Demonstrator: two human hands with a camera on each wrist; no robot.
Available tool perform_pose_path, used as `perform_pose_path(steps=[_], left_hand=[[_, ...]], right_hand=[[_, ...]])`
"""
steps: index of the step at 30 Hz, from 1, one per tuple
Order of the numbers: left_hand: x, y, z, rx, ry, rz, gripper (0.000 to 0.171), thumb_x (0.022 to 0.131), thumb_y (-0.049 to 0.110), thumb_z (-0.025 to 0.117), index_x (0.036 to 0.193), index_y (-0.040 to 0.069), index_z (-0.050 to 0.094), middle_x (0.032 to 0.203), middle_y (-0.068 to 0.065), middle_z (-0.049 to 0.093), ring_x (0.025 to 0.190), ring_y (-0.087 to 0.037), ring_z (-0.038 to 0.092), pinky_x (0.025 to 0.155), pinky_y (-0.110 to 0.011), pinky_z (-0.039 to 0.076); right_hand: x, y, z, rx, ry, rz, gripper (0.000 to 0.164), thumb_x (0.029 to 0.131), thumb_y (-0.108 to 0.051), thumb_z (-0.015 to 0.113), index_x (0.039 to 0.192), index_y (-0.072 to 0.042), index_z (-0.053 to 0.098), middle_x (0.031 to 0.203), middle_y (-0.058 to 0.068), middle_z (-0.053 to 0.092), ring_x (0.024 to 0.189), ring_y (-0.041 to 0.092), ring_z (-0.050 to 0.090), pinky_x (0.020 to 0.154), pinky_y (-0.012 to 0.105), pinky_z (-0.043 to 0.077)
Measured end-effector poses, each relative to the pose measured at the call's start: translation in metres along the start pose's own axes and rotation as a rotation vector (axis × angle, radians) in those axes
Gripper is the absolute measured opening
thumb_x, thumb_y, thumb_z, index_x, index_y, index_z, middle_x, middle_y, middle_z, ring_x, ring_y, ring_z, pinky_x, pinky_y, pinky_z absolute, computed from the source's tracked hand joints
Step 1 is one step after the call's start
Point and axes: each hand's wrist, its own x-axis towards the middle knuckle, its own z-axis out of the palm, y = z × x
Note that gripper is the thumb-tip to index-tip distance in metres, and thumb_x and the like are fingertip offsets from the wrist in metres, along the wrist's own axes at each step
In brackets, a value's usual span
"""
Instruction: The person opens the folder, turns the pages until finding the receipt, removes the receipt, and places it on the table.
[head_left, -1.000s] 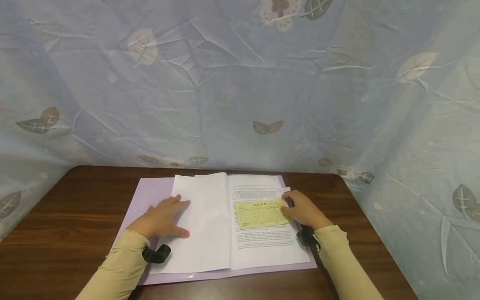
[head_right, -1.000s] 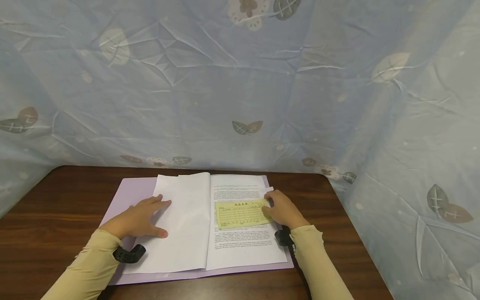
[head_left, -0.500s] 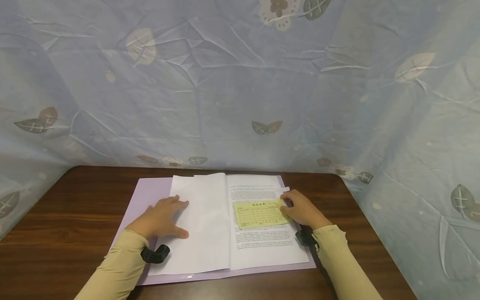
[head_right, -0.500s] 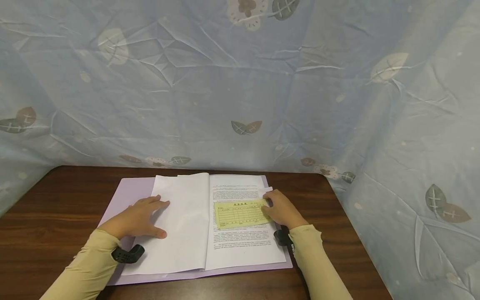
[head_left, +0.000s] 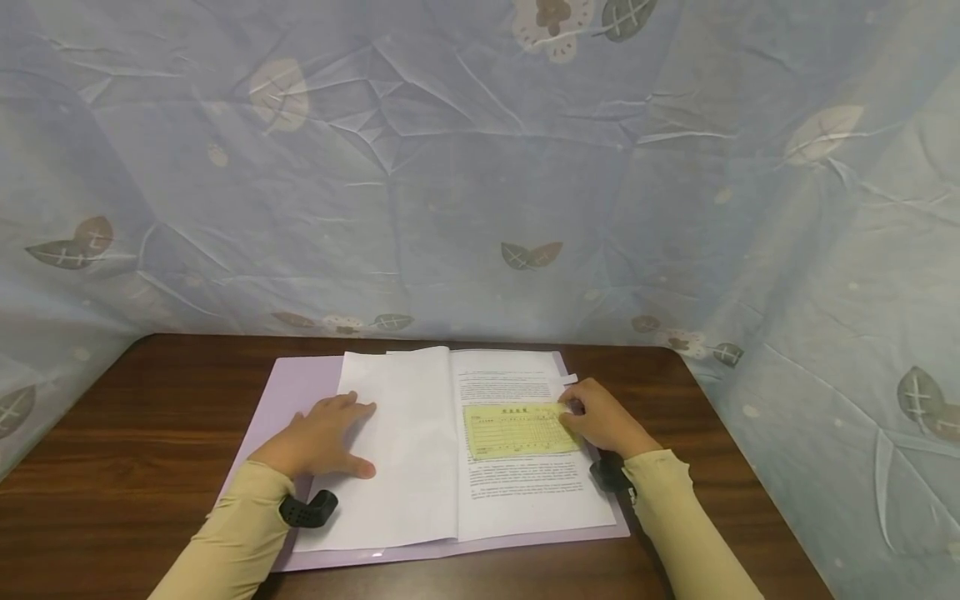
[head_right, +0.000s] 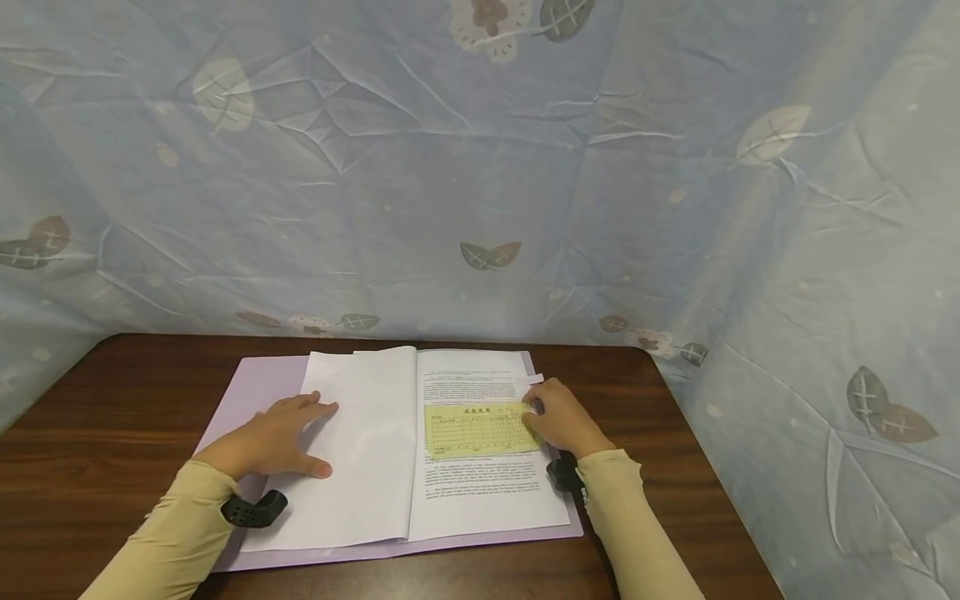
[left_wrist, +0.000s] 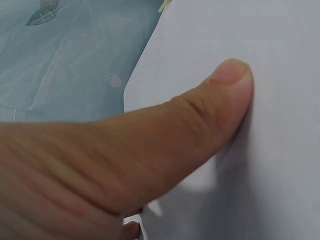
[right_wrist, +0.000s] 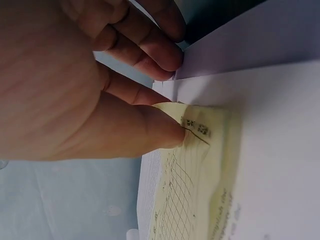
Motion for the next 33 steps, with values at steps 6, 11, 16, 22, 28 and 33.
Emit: perform_pose_path(steps=[6,11,16,22,28,33], left_hand=[[-0.001,-0.002,0.001,-0.002,-0.016,0.000,0.106,0.072,0.062,0.085,0.154,0.006,0.047,0.160,-0.034,0.031,0.144,-0.060,0.029,0.103,-0.087,0.021],[-0.001,-0.003,-0.002,-0.001,-0.024,0.000,0.106,0.073,0.062,0.085,0.154,0.006,0.046,0.160,-0.034,0.031,0.144,-0.059,0.029,0.103,-0.087,0.020],[-0.002,-0.004,-0.006,-0.007,-0.039,-0.016,0.106,0.073,0.059,0.087,0.154,0.005,0.046,0.160,-0.034,0.031,0.144,-0.059,0.028,0.104,-0.087,0.019],[-0.002,-0.006,-0.008,-0.014,-0.047,-0.023,0.105,0.072,0.057,0.088,0.153,0.004,0.046,0.160,-0.035,0.030,0.144,-0.060,0.028,0.103,-0.087,0.019],[-0.003,-0.006,-0.008,-0.022,-0.053,-0.020,0.106,0.073,0.057,0.087,0.154,0.004,0.045,0.161,-0.035,0.029,0.145,-0.060,0.027,0.104,-0.087,0.018],[-0.005,-0.007,-0.009,-0.025,-0.052,-0.019,0.105,0.073,0.056,0.088,0.154,0.003,0.045,0.160,-0.036,0.029,0.144,-0.060,0.027,0.104,-0.087,0.018]], right_hand=[[0.000,0.000,0.001,0.013,0.012,-0.002,0.004,0.093,-0.011,0.071,0.090,-0.012,0.069,0.114,0.010,0.057,0.100,0.025,0.053,0.088,0.042,0.046],[0.001,-0.001,-0.001,0.036,0.030,-0.013,0.006,0.094,-0.012,0.070,0.088,-0.012,0.069,0.107,0.007,0.058,0.096,0.024,0.054,0.081,0.039,0.047],[-0.002,0.000,-0.005,0.050,0.061,0.001,0.003,0.098,-0.016,0.069,0.097,-0.013,0.070,0.112,0.007,0.065,0.098,0.025,0.057,0.083,0.041,0.048],[-0.009,0.006,-0.019,0.039,0.088,-0.024,0.007,0.102,-0.016,0.065,0.107,-0.017,0.070,0.108,0.004,0.070,0.088,0.022,0.057,0.073,0.037,0.047],[-0.017,0.027,-0.049,0.028,0.119,-0.034,0.009,0.103,-0.015,0.062,0.108,-0.012,0.069,0.094,0.004,0.066,0.079,0.019,0.054,0.067,0.034,0.045],[-0.025,0.057,-0.072,0.005,0.129,-0.047,0.009,0.102,-0.011,0.061,0.105,-0.009,0.069,0.091,0.003,0.066,0.076,0.018,0.054,0.070,0.035,0.046]])
